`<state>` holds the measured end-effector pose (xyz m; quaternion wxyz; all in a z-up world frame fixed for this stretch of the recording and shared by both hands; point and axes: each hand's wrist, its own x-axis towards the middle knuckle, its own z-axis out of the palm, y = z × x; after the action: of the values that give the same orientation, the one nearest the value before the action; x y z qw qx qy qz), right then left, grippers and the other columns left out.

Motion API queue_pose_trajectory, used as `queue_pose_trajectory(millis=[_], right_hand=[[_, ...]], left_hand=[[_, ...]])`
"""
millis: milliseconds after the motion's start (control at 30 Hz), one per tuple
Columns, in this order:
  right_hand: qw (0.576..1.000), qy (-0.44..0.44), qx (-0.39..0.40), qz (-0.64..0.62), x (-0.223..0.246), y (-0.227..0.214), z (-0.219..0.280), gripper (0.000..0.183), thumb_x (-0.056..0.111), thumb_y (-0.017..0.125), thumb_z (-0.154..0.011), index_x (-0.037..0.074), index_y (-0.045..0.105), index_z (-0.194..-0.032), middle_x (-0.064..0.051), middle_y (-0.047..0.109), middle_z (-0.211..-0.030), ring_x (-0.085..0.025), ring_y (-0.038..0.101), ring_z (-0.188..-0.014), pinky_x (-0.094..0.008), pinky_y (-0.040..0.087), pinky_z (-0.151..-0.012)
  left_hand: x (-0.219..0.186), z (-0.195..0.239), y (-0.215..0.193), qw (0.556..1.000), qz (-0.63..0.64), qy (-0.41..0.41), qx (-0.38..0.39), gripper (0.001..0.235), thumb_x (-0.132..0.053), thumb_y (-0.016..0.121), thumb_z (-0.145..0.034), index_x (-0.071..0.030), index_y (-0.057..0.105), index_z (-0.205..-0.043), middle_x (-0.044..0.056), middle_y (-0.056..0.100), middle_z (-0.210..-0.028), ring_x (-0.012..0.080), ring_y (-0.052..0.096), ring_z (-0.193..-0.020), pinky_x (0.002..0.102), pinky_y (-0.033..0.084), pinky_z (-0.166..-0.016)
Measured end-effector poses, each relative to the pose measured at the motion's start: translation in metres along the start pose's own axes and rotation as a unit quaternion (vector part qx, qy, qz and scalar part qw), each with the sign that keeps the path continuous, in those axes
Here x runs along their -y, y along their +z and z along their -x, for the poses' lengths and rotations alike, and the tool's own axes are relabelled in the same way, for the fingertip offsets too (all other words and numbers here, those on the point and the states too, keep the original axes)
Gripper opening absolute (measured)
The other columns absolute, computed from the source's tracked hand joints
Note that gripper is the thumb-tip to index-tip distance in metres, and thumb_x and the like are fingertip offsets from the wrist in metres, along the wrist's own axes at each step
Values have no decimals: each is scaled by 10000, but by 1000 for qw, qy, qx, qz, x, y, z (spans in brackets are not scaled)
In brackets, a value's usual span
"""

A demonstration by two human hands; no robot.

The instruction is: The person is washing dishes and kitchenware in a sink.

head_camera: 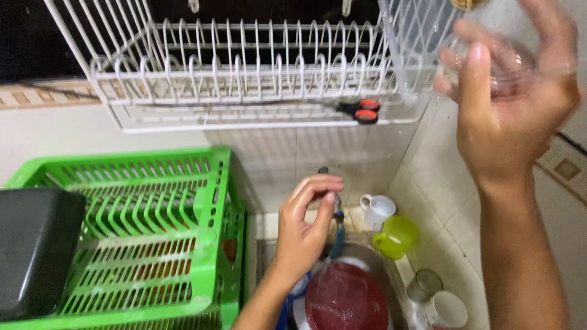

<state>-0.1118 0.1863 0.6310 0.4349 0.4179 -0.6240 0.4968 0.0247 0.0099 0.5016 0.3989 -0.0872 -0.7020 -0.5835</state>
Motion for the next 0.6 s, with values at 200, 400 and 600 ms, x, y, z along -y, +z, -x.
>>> queue_pose_trajectory(millis=[200,400,600], right_hand=[[977,-158,30,143,-53,18,-71,146,-35,580,-1176,9,564,-1314,-137,781,-1009,-171,813,-885,-261,665,-714],[959,-208,38,189,-60,45,-86,196,-89,602,-1022,-177,537,-1184,-196,725,-862,-268,737,-729,-327,588,-603],[993,1,93,78,-63,45,-84,192,-22,417,-1212,-67,549,-1081,-124,648,-844,-203,705,-737,-307,581,-586]], left_hand=[[-22,-107,39,978,-53,199,24,228,3,554,-1023,-29,663,-1221,136,710,-1288,277,713,-1240,334,551,-1070],[-12,-199,77,958,-78,269,58,565,-35,459,-1005,-40,335,-1556,279,561,-1489,378,554,-1422,441,431,-1281],[-9,-229,101,967,-64,229,95,653,-417,351,-1175,-84,145,-1697,349,513,-1547,469,516,-1474,486,423,-1233]])
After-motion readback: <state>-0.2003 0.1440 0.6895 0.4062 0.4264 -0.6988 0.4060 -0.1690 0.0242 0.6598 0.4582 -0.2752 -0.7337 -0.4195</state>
